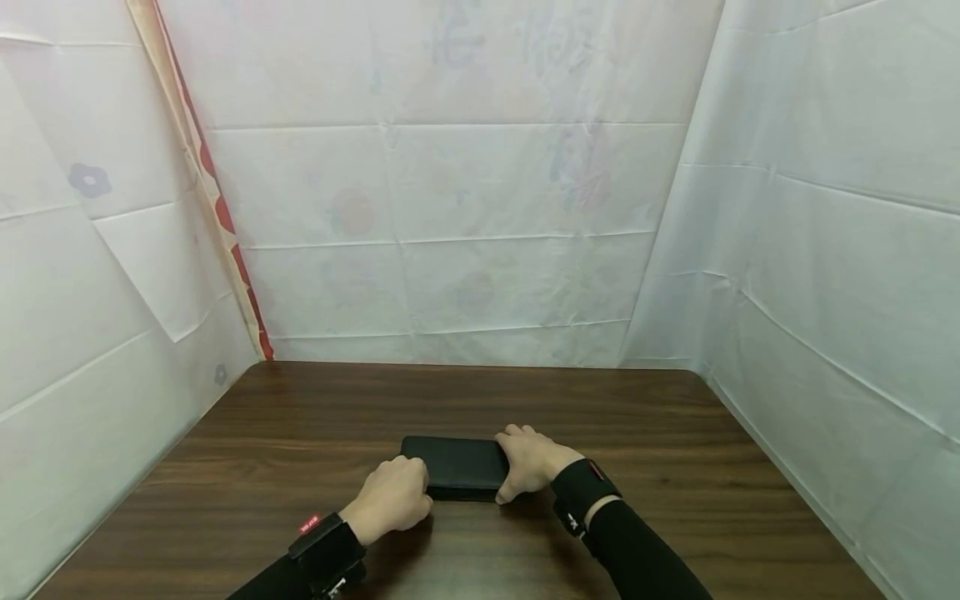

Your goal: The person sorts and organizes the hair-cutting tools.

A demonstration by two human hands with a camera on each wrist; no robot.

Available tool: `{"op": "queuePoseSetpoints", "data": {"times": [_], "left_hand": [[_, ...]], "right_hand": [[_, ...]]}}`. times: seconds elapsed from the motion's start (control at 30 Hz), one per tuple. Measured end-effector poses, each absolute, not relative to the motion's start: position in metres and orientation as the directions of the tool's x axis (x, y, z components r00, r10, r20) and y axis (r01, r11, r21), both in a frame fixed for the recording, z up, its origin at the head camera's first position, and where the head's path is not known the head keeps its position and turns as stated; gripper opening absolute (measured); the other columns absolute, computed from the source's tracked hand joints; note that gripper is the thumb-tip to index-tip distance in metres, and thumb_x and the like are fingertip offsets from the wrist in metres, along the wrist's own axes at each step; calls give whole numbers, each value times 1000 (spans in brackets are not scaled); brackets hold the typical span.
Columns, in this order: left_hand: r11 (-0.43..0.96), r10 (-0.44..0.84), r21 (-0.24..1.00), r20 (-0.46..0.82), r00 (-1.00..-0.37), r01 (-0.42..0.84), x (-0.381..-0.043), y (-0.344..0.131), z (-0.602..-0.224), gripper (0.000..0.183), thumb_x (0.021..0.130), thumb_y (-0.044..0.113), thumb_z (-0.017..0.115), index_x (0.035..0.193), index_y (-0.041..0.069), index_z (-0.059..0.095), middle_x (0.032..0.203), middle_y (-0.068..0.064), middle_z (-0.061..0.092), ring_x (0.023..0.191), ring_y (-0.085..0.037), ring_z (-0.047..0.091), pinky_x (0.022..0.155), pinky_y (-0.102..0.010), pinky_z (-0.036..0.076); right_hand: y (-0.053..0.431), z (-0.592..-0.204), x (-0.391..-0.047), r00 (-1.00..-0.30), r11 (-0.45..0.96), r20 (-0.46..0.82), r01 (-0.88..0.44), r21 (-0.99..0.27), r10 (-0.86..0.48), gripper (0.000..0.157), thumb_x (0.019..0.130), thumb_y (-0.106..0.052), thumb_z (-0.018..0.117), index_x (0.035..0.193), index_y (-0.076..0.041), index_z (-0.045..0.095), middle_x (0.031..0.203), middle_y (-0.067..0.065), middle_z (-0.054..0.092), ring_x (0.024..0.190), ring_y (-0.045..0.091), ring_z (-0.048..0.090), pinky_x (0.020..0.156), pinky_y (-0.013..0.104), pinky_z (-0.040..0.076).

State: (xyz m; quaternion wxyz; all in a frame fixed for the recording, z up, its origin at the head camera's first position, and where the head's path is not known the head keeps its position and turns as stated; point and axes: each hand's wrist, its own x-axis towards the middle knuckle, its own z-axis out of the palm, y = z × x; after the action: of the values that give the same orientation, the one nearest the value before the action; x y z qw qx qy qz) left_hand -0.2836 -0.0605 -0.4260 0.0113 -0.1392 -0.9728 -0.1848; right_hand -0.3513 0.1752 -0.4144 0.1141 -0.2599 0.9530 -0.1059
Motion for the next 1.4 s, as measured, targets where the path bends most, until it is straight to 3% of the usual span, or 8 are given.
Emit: {"op": "queuePoseSetpoints", "data": {"times": [0.73, 1.1, 1.4], "left_hand": [[887, 252, 375, 91, -963, 268, -285, -74, -429, 42, 79, -5, 60, 59, 19, 30, 55, 6, 20, 47, -9, 17, 44, -24, 16], [882, 254, 391, 80, -964, 265, -286, -77, -429, 42, 80, -4, 61, 58, 18, 33, 53, 7, 23, 44, -8, 22, 42, -23, 19], [871, 266, 414, 57, -962, 265, -285, -78, -426, 46, 80, -7, 58, 59, 19, 27, 54, 8, 13, 49, -8, 10, 45, -25, 13]], "right_hand": [[176, -415, -352, -840, 844, -164, -467, -266, -517, 94, 75, -36, 91, 150, -3, 46, 144, 11, 48, 135, 34, 45, 103, 50, 45], [175, -415, -355, -838, 845, -171, -470, -256, -518, 92, 75, -39, 90, 149, -4, 47, 141, 10, 50, 128, 31, 48, 100, 49, 46], [174, -415, -356, -840, 850, -179, -466, -245, -512, 93, 75, -39, 90, 149, -4, 47, 142, 11, 49, 129, 32, 48, 100, 48, 47]]}}
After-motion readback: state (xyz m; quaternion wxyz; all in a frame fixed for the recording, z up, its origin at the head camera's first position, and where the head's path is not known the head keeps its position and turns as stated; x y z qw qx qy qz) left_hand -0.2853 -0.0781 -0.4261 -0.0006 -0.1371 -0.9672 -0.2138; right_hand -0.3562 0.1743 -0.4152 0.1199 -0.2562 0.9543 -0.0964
